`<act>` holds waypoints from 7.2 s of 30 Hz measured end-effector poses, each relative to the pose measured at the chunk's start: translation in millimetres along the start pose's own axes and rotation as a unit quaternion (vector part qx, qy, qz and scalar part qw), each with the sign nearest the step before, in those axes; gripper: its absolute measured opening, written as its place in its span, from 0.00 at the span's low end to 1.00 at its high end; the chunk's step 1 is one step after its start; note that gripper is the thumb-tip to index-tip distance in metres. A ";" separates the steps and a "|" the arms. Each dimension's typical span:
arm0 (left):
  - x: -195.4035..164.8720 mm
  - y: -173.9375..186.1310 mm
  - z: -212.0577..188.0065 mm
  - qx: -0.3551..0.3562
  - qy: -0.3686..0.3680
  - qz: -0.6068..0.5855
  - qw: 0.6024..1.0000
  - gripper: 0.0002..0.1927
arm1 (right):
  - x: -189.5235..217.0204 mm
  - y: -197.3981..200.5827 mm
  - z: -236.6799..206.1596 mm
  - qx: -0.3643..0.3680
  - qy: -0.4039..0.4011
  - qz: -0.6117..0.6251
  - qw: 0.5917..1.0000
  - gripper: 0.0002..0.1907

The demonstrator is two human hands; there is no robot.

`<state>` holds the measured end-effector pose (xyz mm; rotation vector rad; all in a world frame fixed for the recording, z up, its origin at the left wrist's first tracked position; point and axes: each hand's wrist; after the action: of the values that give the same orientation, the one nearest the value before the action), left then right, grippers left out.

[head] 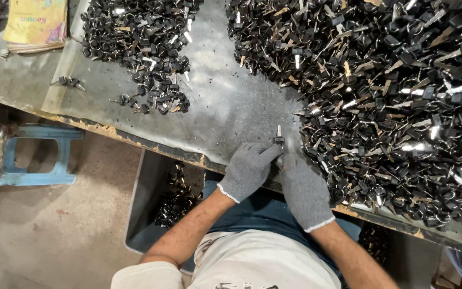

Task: The person, wearing gray gloves, sits at a workbench covered with a large pile of small black metal components. They repeatedly pick individual pieces from the pile, handle them briefly, and drop them into a bin below the bench, continuing this sorting cycle throughout the clip.

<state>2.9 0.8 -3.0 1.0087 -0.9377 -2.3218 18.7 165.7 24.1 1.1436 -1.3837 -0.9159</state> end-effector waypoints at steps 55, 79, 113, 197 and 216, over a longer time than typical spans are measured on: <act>96.5 111.8 46.4 0.014 0.503 0.272 0.820 0.65 | -21.2 -4.4 -22.9 -0.020 0.014 0.088 0.996 0.32; 203.4 242.2 5.4 -0.248 0.384 0.470 0.755 0.46 | -50.5 -87.7 -35.1 -0.303 0.102 0.182 0.930 0.26; 39.1 54.1 3.1 -0.103 0.162 0.220 0.956 0.27 | -201.2 -25.4 -75.3 -0.279 -0.041 0.148 0.948 0.07; 23.4 -59.4 90.4 0.103 -0.045 0.102 0.988 0.27 | -161.4 -41.8 -74.5 -0.244 -0.062 0.278 0.927 0.08; 29.9 -75.4 78.1 0.054 -0.059 0.083 0.993 0.25 | -168.2 -42.1 -77.3 -0.235 -0.047 0.300 0.923 0.09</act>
<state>-84.7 65.2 -32.4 0.8060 -1.1587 -2.2313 96.2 323.2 -48.1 0.2808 -1.3720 -0.7898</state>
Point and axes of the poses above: each hand's wrist, its own z-axis towards the middle knuckle, its own y-axis out of the back of the hand, x = y × z, and after that the axes turned 11 degrees about -y, right-handed
